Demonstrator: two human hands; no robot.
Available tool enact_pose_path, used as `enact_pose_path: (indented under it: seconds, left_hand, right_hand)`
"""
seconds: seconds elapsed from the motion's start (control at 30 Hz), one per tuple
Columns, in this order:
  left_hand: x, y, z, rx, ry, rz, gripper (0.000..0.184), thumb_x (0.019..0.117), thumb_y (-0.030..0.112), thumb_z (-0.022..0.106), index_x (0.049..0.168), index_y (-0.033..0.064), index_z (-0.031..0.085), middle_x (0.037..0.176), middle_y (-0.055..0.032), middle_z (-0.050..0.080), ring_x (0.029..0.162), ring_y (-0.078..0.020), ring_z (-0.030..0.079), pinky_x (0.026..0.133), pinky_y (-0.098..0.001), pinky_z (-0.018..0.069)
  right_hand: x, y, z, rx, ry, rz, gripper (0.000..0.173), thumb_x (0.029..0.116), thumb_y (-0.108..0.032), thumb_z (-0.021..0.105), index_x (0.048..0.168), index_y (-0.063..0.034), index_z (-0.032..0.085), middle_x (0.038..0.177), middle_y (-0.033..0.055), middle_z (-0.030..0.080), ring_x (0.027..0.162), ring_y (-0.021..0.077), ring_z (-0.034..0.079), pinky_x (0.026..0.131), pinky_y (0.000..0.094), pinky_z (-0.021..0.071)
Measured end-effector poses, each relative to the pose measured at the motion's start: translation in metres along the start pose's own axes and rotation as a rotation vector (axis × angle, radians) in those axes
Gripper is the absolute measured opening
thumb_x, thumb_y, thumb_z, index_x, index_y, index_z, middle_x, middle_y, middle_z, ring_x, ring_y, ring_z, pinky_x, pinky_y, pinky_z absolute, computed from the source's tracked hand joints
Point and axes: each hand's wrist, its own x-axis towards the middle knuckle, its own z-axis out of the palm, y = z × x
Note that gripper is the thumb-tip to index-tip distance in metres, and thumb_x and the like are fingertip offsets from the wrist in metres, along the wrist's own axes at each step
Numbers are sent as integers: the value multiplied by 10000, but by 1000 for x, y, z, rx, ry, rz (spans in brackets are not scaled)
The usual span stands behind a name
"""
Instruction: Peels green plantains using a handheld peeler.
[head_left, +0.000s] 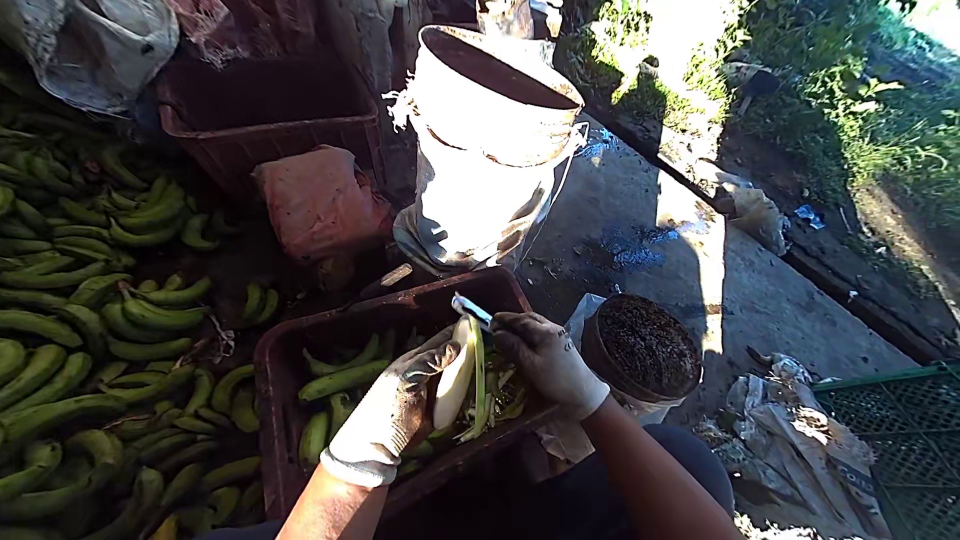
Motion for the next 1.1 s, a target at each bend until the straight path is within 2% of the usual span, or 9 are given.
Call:
enact_pose_path:
  seconds: [0.07,0.13,0.3,0.47,0.6,0.73,0.83,0.97,1.1]
  left_hand:
    - [3,-3,3,11,-37,-46,397,1039,272,481,1389,107,572,1065,-80,691,868,-144,676,743,-304,591]
    - [6,-3,4,-13,1,-16,470,1002,291,586,1430,108,530,1023,-108,681,808,-179,678,707,-340,604]
    - [14,-9,-14,-339,153,164,319,1091,187,401,1347,64,548,1126,-126,678,985,-202,685,854,-385,596]
    - [5,-5,-10,-338,50,95,329,1099,237,375,1241,55,610,1020,-110,686,902,-175,690,794,-339,604]
    - [3,-4,-9,-157,-100,63,327,1047,248,534,1309,73,621,1080,-104,706,939,-160,699,828,-335,605]
    - [10,-6,-11,-131,-36,68,337,1038,205,493,1316,63,619,1028,-92,708,859,-135,693,756,-294,603]
    - [16,-6,-20,-252,56,123,348,1080,173,385,1333,26,572,1089,-150,684,938,-217,691,826,-384,597]
    - [14,-5,-24,-278,35,111,356,1085,187,355,1329,37,568,1081,-151,690,923,-210,701,800,-356,608]
    - [9,-5,-14,-207,-89,137,358,1033,132,405,1330,74,595,1063,-76,697,927,-136,687,834,-301,592]
  right_hand:
    - [11,17,-8,-47,-23,212,434,1036,-530,490,1233,-236,742,1198,-25,727,1157,110,654,1042,432,515]
    - [9,20,-14,-22,46,258,451,994,-575,554,1218,-231,742,1151,-23,730,1091,104,671,996,419,541]
    - [-23,-11,-11,45,115,-170,427,943,-412,725,1269,-135,715,1218,36,695,1142,142,649,1004,379,558]
    - [-32,-14,7,-11,49,-409,396,919,-392,766,1269,-211,720,1236,56,685,1159,188,636,999,427,537]
    - [-12,-12,1,18,145,-127,371,972,-421,683,1254,-185,739,1158,46,709,1058,152,675,920,391,584]
    - [1,11,-16,-68,195,132,421,1006,-509,578,1272,-218,723,1207,18,702,1113,141,660,974,415,552]
    - [-15,-2,-24,-22,181,-108,408,992,-457,643,1282,-180,720,1219,32,692,1125,135,652,975,380,564]
    - [-36,-16,-11,-68,4,-400,385,948,-417,728,1290,-241,720,1232,26,694,1153,168,635,1006,420,529]
    - [-25,-14,4,-26,48,-353,374,945,-368,738,1290,-225,722,1232,68,687,1155,192,641,1013,431,534]
